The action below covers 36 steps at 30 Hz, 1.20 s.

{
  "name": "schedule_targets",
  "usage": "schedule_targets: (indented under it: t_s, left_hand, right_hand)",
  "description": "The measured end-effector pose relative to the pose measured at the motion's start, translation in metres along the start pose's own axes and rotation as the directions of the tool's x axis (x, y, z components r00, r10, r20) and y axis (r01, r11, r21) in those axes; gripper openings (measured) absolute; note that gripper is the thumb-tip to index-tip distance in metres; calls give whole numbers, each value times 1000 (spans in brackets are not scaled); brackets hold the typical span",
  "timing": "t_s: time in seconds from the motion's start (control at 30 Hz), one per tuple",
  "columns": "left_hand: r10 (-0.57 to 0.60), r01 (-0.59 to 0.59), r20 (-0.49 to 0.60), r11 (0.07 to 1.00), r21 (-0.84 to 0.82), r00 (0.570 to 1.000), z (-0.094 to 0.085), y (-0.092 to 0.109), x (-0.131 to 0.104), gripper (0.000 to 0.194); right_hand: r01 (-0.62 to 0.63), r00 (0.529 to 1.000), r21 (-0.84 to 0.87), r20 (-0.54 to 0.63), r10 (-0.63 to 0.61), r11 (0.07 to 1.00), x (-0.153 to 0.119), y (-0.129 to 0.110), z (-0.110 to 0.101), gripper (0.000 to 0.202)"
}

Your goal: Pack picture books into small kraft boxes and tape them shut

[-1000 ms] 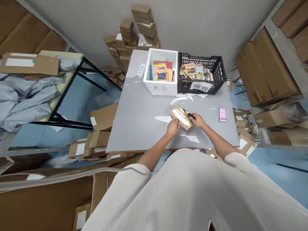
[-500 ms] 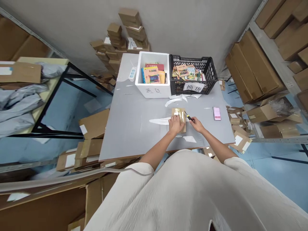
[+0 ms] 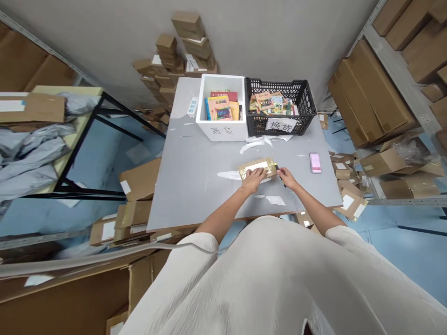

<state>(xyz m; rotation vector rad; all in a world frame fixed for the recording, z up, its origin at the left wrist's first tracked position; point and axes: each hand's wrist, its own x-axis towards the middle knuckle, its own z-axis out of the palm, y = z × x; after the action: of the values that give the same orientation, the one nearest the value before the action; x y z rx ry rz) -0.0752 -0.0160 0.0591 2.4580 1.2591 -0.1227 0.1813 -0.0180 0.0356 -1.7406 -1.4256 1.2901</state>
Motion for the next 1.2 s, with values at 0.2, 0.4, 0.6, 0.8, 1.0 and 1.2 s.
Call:
schedule_targets:
  t_s: [0.2,0.4,0.6,0.8,1.0,1.2]
  left_hand:
    - [-101,99,-90,995,-31,991,-2,-2,-3,65]
    - [-78,80,-87,997,14,993,3,-2,-2,52]
    - [-83,87,-78,995,52,993,11,-2,10,71]
    - [-77,83,-101,995,54,992,18,-3,9,76]
    - [-70,73,-113,997,15,991,16,0,3,75]
    - [-86,90,-114,995,34,990,14,3,2,74]
  right_hand:
    - [-168,981,281,140,133,945,-8,-8,18,39]
    - [-222,971,268,148,187,938,-14,-11,6,33]
    - [-165,982,30,95,161,986,-13,-6,-33,32]
    - [67,979,-252,206,-14,965,-9,-16,-62,28]
    - [248,955,-556,276,-105,793,9,-31,-67,31]
    - [362,919,-670,375,-124,648,29,-42,-57,30]
